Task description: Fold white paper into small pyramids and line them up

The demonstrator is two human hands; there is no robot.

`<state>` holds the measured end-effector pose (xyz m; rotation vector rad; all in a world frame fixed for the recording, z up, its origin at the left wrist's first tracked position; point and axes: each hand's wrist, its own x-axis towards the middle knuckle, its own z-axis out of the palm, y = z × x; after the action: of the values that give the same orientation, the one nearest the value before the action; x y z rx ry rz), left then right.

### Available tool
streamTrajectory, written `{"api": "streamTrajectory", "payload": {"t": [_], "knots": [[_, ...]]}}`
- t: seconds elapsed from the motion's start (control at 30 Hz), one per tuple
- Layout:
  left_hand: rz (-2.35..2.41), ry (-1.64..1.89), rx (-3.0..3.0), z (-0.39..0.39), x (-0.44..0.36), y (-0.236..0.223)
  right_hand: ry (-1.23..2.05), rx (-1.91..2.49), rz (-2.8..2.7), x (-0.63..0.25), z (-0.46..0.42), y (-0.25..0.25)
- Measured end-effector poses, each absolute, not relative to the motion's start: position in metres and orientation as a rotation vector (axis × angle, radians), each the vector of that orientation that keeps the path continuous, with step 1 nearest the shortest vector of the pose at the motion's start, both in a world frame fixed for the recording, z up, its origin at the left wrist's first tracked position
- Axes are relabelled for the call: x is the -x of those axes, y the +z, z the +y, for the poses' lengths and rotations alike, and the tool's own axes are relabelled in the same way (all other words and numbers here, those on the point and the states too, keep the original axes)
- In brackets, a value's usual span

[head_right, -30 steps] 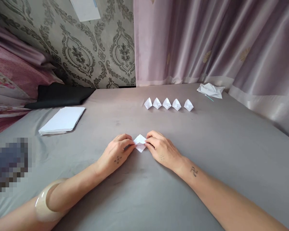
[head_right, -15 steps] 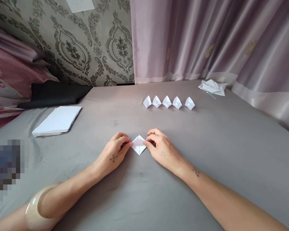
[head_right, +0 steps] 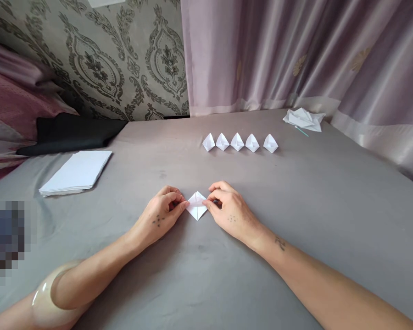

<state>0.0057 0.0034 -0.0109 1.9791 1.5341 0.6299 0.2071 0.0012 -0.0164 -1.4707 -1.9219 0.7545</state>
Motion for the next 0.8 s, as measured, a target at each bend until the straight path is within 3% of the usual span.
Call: {"api": "streamTrajectory", "payload": {"t": [0.8], "knots": [[1.546,0.555,-1.975,0.0135,-0.0018,-0.0127,0.751,1.549,-1.953,-0.2048,0.0097,-0.0169]]}}
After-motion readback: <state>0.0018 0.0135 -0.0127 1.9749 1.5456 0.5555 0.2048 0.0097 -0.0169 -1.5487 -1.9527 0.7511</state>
